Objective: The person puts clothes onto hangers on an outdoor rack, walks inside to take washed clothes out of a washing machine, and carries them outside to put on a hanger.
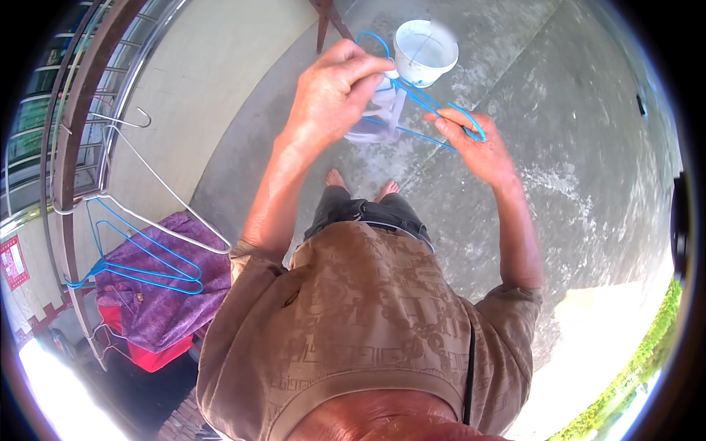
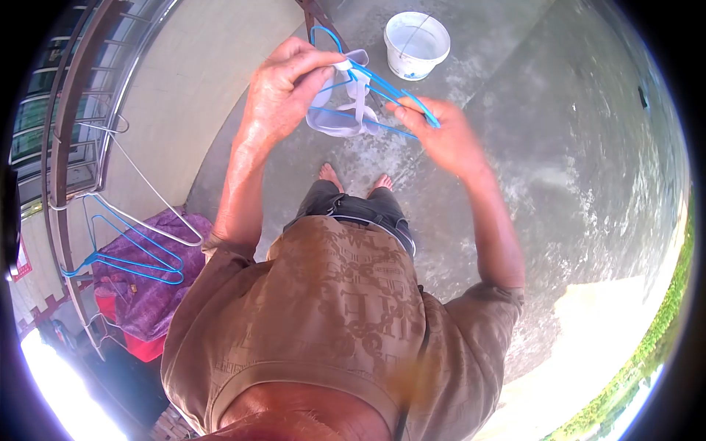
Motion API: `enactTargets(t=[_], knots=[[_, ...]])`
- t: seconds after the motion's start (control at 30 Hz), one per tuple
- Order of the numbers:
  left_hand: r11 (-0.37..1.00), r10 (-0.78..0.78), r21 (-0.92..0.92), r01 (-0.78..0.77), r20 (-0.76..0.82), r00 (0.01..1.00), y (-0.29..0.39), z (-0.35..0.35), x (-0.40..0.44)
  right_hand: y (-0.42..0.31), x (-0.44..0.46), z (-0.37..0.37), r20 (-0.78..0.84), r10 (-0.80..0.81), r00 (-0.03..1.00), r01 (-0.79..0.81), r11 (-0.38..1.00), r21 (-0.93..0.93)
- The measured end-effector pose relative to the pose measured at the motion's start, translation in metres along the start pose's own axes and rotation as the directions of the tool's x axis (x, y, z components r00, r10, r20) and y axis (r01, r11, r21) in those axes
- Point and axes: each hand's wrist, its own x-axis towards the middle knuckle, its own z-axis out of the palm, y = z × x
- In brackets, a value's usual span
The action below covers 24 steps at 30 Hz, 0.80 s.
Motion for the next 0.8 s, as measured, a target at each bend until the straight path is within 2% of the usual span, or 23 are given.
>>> enactTargets(t=[0.1,0.13,0.37,0.43,0.57,0.63,0.7,0.77,0.8], knots=[[0.999,-0.033,0.006,0.033,0.013,0.999,-0.007,0.009,-0.010,-0.016,0.005,0.001,-0.002,0.055,0.999,-0.055,0.998,0.007],[0.989,-0.142,-0.040,0.142,0.006,0.990,-0.014,0.012,-0.017,-0.021,0.007,0.001,-0.048,0.045,0.998,-0.044,0.999,0.018],[0.973,-0.231,-0.033,0.230,-0.063,0.971,-0.055,0.010,-0.032,-0.034,0.005,-0.003,-0.112,0.043,0.993,-0.045,0.999,-0.012],[0.959,-0.268,0.098,0.267,-0.003,0.963,-0.062,0.006,-0.036,-0.032,0.003,-0.008,-0.137,0.025,0.990,-0.025,1.000,0.002],[0.932,-0.363,0.044,0.360,0.068,0.929,-0.067,0.011,-0.045,-0.036,0.005,-0.012,-0.171,-0.039,0.985,0.045,0.998,0.034],[0.937,-0.328,-0.081,0.340,0.133,0.935,-0.057,0.018,-0.050,-0.032,0.007,-0.010,-0.192,-0.034,0.981,0.044,0.998,0.046],[0.954,-0.271,-0.089,0.287,0.156,0.950,-0.047,0.026,-0.053,-0.030,0.008,-0.005,-0.205,-0.028,0.978,0.042,0.997,0.062],[0.898,-0.224,-0.322,0.301,0.254,0.941,-0.039,0.036,-0.055,-0.030,0.010,-0.001,-0.226,-0.039,0.973,0.058,0.996,0.075],[0.794,-0.197,-0.497,0.350,0.334,0.922,-0.037,0.039,-0.052,-0.029,0.011,0.002,-0.225,-0.044,0.973,0.062,0.995,0.075]])
